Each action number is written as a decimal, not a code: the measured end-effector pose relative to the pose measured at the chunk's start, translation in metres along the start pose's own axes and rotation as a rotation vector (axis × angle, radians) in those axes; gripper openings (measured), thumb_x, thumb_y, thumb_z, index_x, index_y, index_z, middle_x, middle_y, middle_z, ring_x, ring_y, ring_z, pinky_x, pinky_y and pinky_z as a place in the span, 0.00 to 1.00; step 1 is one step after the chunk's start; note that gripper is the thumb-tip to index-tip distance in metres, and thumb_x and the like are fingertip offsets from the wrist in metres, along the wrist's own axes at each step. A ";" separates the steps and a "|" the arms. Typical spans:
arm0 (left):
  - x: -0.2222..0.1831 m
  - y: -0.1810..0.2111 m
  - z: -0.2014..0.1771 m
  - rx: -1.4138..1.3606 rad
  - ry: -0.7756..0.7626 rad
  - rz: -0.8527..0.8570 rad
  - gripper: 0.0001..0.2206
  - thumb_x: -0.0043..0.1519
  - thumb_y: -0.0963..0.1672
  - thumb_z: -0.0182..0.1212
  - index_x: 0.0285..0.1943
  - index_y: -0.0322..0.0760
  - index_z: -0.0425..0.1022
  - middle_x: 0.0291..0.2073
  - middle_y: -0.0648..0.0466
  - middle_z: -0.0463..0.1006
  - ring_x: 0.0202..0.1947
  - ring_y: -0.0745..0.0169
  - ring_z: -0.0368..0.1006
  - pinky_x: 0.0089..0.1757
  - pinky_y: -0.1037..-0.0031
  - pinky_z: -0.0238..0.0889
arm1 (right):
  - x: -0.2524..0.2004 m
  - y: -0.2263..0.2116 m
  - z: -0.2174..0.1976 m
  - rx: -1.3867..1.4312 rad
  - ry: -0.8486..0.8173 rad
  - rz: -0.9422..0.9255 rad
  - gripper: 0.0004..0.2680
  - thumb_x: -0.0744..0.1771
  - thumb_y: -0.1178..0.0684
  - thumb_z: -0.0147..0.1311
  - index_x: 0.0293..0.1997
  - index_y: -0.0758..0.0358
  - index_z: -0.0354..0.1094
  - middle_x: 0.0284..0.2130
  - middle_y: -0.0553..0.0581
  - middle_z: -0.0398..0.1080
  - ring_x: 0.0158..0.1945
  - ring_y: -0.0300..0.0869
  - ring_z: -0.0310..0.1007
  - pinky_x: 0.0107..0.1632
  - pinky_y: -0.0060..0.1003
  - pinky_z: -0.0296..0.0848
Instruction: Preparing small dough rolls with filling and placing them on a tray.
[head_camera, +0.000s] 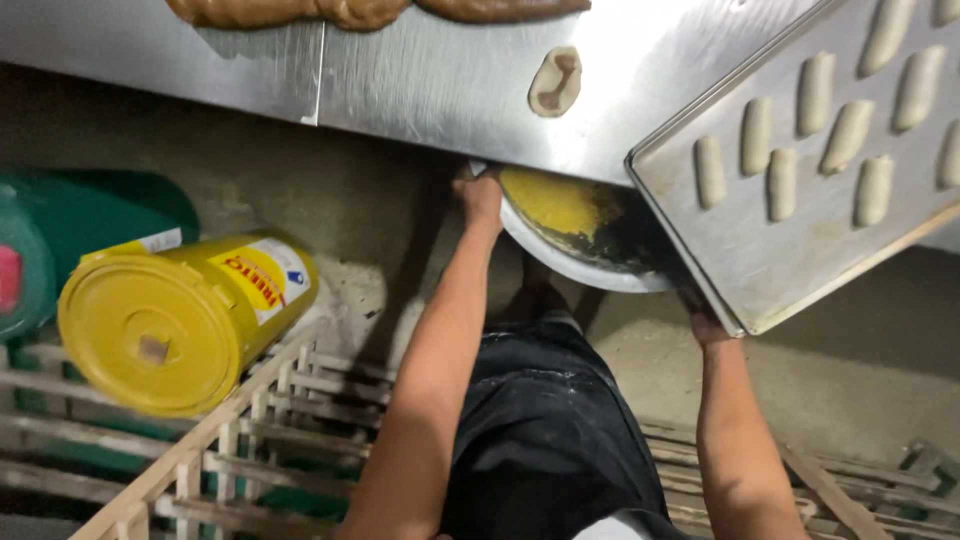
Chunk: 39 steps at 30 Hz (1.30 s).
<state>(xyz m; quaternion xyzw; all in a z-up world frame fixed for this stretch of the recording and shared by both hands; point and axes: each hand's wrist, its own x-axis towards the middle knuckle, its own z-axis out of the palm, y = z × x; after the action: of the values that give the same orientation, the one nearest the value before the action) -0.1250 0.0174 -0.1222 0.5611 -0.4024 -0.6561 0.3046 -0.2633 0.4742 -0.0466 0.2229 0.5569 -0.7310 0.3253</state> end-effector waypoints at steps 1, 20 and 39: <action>-0.003 0.011 -0.009 0.009 0.019 -0.062 0.09 0.53 0.38 0.61 0.42 0.34 0.75 0.37 0.51 0.79 0.37 0.58 0.73 0.39 0.65 0.69 | -0.001 0.002 0.008 -0.008 0.018 0.005 0.16 0.71 0.42 0.47 0.64 0.54 0.63 0.55 0.54 0.70 0.53 0.49 0.72 0.55 0.51 0.71; -0.063 0.078 -0.164 0.105 0.075 -0.144 0.15 0.55 0.44 0.71 0.46 0.29 0.81 0.36 0.54 0.80 0.37 0.61 0.73 0.42 0.67 0.66 | 0.004 0.015 0.024 -0.232 0.296 -0.002 0.18 0.70 0.40 0.49 0.63 0.59 0.65 0.57 0.55 0.71 0.56 0.47 0.73 0.56 0.44 0.75; -0.197 0.137 -0.397 0.201 0.510 -0.251 0.33 0.64 0.61 0.51 0.53 0.28 0.81 0.42 0.49 0.84 0.41 0.62 0.78 0.43 0.68 0.71 | -0.039 0.104 0.165 -0.579 0.174 0.032 0.20 0.71 0.33 0.50 0.46 0.65 0.73 0.39 0.56 0.73 0.40 0.41 0.74 0.45 0.41 0.76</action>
<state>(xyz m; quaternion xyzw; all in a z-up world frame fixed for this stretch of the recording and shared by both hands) 0.2940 0.0442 0.0754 0.7805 -0.3034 -0.4833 0.2553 -0.1553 0.3070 -0.0425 0.1916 0.7644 -0.5146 0.3378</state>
